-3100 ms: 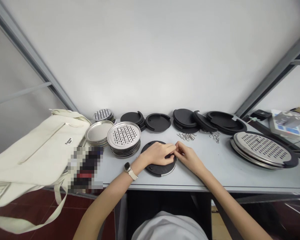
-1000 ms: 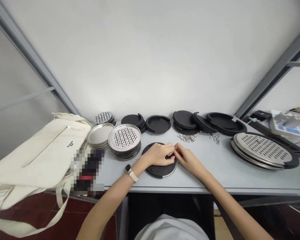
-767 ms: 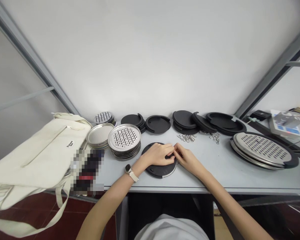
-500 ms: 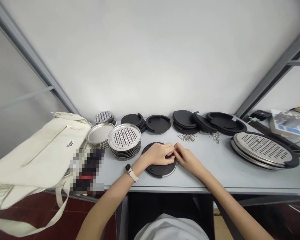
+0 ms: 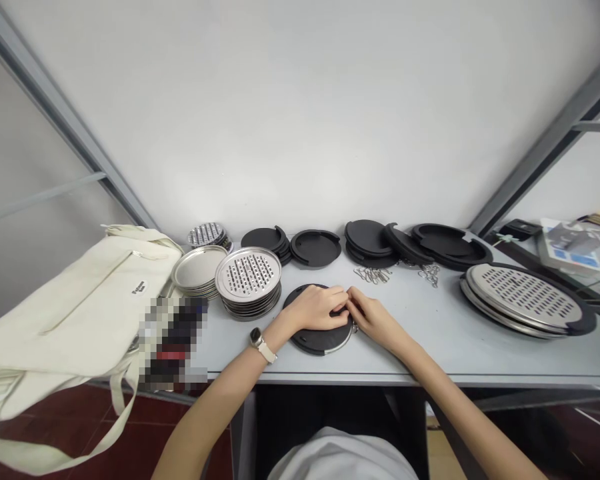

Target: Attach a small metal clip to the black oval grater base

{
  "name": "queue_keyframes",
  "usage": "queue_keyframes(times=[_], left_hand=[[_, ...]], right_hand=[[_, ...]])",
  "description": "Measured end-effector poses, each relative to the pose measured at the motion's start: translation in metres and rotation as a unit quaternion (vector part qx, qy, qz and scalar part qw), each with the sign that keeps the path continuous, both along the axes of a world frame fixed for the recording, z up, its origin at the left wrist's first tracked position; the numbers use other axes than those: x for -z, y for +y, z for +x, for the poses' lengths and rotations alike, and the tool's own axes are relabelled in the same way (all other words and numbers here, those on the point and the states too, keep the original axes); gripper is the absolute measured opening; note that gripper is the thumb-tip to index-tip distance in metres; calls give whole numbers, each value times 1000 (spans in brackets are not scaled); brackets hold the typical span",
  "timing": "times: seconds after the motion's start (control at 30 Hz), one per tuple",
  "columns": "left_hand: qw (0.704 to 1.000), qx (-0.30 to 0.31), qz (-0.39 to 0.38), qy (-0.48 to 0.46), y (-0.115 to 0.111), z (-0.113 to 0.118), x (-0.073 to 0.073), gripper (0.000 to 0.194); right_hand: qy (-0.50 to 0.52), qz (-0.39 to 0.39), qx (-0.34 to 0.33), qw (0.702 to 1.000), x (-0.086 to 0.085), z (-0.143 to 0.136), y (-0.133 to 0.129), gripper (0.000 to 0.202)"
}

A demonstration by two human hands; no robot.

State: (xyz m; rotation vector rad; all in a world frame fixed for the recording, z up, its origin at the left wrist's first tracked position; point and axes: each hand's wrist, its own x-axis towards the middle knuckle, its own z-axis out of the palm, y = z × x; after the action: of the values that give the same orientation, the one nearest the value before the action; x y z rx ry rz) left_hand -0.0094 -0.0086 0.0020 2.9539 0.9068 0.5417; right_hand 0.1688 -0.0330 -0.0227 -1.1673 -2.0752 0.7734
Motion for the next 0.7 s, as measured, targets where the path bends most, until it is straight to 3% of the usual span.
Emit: queue_keyframes(times=[0.33,0.53,0.7], left_hand=[[1000,0,0,-12,-1,-1,-1,17],[1000,-3,1,-3,-1,0,-2,19],[1000,-6,-3,6,-1,0,-1,18]], right_hand=[[42,-4,-2,999,0,1,1,15],[36,9,46,998,-1,1,0,18],[54,-4,14,998,-3,0,0,18]])
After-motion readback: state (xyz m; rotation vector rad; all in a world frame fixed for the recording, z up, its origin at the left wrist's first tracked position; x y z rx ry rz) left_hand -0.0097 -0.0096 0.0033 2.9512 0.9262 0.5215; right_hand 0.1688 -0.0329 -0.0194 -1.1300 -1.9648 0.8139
